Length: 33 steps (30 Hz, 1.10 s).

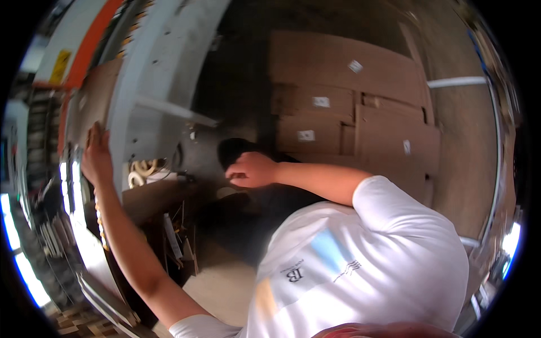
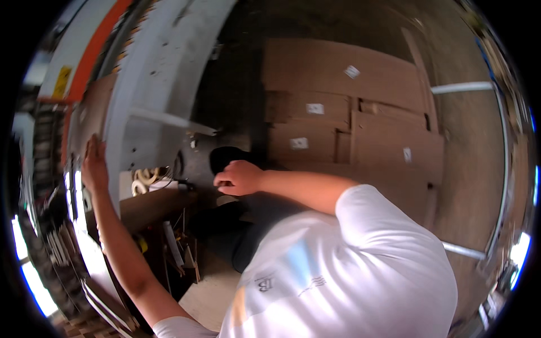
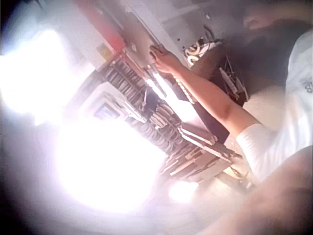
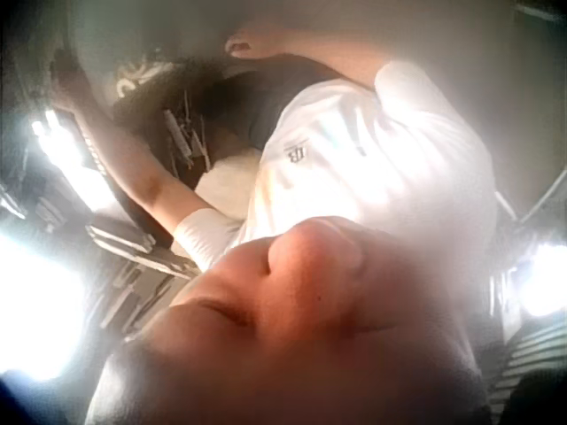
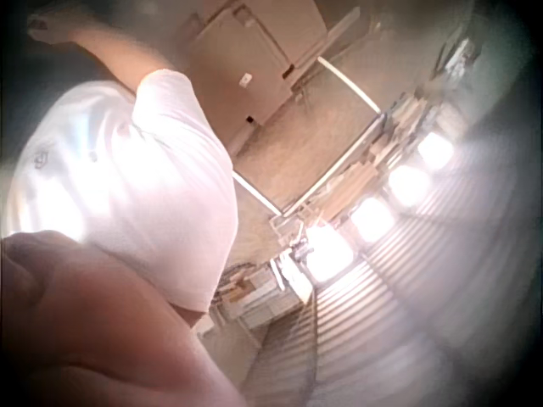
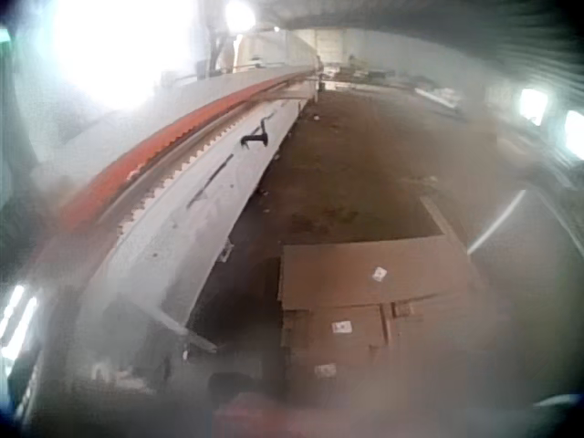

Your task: The person repeatedly picks up flat wooden panels from a pile on the floor and places them onto a conveyor belt. The person handles the panels one at a time, stacking them in a consistent manner on the belt.

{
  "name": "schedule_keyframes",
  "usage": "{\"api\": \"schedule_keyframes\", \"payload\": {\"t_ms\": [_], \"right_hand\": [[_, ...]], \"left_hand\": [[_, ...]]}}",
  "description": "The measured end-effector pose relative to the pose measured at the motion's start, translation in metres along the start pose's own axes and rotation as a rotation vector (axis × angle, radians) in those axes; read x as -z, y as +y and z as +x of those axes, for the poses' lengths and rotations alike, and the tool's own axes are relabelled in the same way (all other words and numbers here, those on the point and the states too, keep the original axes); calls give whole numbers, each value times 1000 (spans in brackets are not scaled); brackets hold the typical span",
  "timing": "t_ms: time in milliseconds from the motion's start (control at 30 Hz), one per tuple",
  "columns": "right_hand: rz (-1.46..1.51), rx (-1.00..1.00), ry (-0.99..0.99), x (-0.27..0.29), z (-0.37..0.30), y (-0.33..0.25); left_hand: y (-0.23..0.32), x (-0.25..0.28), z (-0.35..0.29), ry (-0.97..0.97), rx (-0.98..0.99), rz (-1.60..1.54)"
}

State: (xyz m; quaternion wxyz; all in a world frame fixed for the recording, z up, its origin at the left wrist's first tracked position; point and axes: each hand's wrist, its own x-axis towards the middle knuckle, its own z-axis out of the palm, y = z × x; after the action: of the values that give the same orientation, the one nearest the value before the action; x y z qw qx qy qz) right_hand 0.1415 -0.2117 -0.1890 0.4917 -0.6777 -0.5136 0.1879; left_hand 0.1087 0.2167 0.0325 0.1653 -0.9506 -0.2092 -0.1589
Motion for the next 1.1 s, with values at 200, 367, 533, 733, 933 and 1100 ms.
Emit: {"api": "schedule_keyframes", "payload": {"t_ms": [200, 367, 533, 733, 933, 1100], "right_hand": [[-101, -177, 226, 51, -56, 10], [-482, -864, 244, 146, -162, 57], [-752, -1157, 483, 239, -283, 146], [-791, -1489, 169, 270, -283, 145], [-829, -1452, 319, 296, -291, 171], [-811, -1474, 244, 306, -284, 161]], "left_hand": [[29, -22, 17, 180, -26, -30], [142, -33, -72, 282, -251, -501], [237, -51, -214, -299, -25, -971], [265, -59, -310, -391, 292, -1086], [251, -110, -398, -481, 437, -1114], [264, -95, -387, -672, 355, -999]]}}
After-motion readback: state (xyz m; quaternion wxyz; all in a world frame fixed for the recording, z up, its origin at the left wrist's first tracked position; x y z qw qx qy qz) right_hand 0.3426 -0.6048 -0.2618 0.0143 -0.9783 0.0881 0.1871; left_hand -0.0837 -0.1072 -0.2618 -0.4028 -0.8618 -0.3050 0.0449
